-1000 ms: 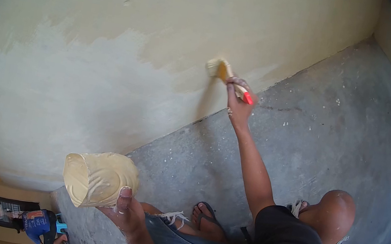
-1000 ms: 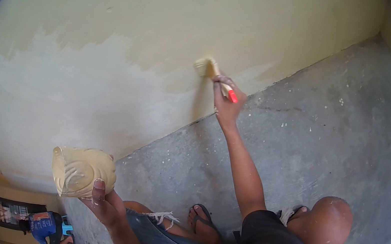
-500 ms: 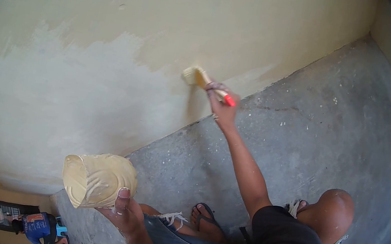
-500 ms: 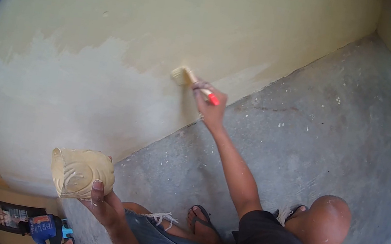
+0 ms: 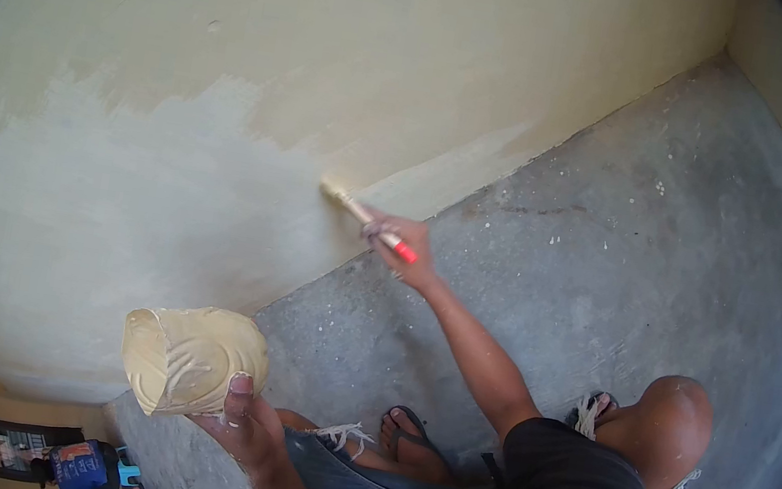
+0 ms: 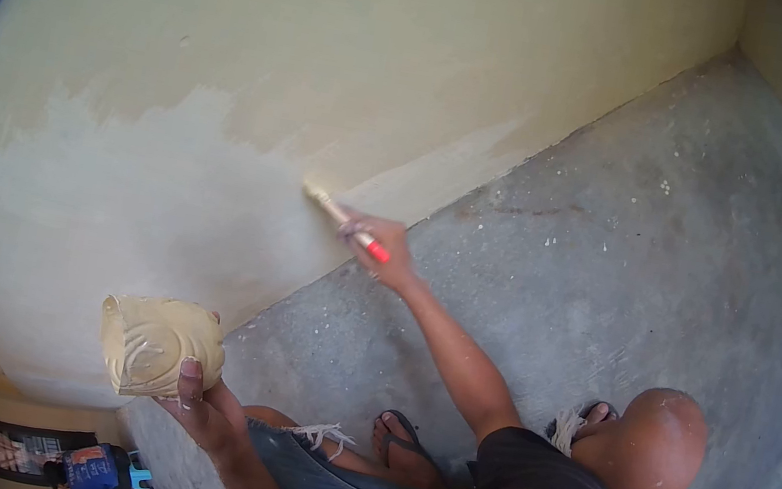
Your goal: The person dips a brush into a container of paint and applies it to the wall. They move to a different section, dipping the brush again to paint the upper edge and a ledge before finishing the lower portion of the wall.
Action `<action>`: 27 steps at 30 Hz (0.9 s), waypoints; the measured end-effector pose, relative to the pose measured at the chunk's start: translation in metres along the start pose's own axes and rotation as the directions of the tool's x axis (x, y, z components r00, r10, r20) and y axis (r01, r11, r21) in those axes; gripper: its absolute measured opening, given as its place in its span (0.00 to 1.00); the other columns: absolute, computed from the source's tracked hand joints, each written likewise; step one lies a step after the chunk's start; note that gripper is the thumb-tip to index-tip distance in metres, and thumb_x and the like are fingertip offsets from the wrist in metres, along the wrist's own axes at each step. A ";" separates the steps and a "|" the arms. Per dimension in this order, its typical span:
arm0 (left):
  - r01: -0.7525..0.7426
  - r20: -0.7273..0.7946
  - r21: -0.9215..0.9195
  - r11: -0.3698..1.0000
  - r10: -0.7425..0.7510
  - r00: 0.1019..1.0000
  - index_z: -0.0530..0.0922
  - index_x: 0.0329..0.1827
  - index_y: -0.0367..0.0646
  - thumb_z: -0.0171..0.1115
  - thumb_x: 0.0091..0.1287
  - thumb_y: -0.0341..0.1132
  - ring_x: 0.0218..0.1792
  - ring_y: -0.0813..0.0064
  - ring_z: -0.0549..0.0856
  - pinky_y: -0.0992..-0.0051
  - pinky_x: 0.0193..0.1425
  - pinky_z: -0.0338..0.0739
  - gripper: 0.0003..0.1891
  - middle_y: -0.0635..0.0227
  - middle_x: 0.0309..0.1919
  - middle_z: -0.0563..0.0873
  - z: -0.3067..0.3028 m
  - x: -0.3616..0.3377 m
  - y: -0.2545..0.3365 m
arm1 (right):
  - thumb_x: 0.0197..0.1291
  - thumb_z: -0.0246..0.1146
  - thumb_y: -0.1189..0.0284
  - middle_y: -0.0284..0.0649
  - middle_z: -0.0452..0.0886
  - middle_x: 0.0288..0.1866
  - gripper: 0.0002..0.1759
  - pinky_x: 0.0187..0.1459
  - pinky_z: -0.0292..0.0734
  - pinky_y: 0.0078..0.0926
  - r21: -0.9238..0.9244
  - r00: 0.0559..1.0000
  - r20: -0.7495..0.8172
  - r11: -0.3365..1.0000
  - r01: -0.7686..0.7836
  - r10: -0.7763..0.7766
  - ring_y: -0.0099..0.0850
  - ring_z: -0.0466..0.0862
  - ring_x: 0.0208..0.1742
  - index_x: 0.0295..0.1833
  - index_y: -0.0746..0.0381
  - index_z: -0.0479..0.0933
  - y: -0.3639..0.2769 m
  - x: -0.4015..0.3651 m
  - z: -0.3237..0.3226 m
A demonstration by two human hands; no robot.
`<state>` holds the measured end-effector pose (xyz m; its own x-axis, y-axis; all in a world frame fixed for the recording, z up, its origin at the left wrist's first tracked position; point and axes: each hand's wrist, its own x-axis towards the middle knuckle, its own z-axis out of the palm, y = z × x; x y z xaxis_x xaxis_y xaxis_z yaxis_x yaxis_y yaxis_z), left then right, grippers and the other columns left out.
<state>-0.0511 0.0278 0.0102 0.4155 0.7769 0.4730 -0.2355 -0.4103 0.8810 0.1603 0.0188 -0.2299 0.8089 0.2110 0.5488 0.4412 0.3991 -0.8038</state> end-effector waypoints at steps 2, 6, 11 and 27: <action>-0.003 -0.022 0.008 1.000 0.003 1.000 0.53 0.75 0.41 0.70 0.52 0.32 0.62 0.52 0.75 0.56 0.70 0.69 0.47 0.54 0.64 0.70 0.000 -0.002 0.001 | 0.57 0.65 0.85 0.41 0.88 0.43 0.05 0.57 0.78 0.28 0.148 0.962 -0.222 0.981 -0.128 0.159 0.32 0.84 0.59 0.36 0.66 0.84 0.016 0.021 -0.055; -0.043 0.024 -0.033 0.999 0.043 0.999 0.54 0.74 0.41 0.69 0.54 0.31 0.61 0.48 0.76 0.52 0.70 0.70 0.44 0.51 0.64 0.70 -0.003 0.002 -0.003 | 0.60 0.64 0.85 0.45 0.87 0.50 0.05 0.55 0.79 0.27 -0.135 0.832 -0.555 0.989 -0.065 -0.021 0.33 0.85 0.56 0.37 0.68 0.83 0.012 0.046 -0.138; -0.066 0.100 -0.028 0.997 0.069 0.993 0.56 0.73 0.40 0.67 0.56 0.30 0.61 0.46 0.77 0.47 0.69 0.73 0.41 0.50 0.64 0.70 -0.003 0.002 -0.003 | 0.55 0.63 0.86 0.51 0.82 0.60 0.08 0.54 0.78 0.26 -0.419 0.768 -0.622 0.893 -0.165 -0.150 0.34 0.86 0.56 0.37 0.66 0.83 0.014 0.037 -0.093; -0.007 0.043 -0.043 0.999 0.009 0.999 0.55 0.74 0.40 0.70 0.52 0.32 0.66 0.53 0.70 0.55 0.74 0.63 0.46 0.53 0.67 0.67 0.015 -0.006 0.011 | 0.58 0.65 0.85 0.45 0.87 0.52 0.05 0.53 0.79 0.27 -0.266 0.717 -0.675 0.964 -0.018 -0.173 0.30 0.87 0.51 0.39 0.66 0.83 0.028 0.071 -0.247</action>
<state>-0.0427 0.0114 0.0173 0.4508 0.7522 0.4806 -0.2758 -0.3947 0.8764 0.3260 -0.1760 -0.2702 0.7663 -0.5198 0.3775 0.5140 0.1436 -0.8457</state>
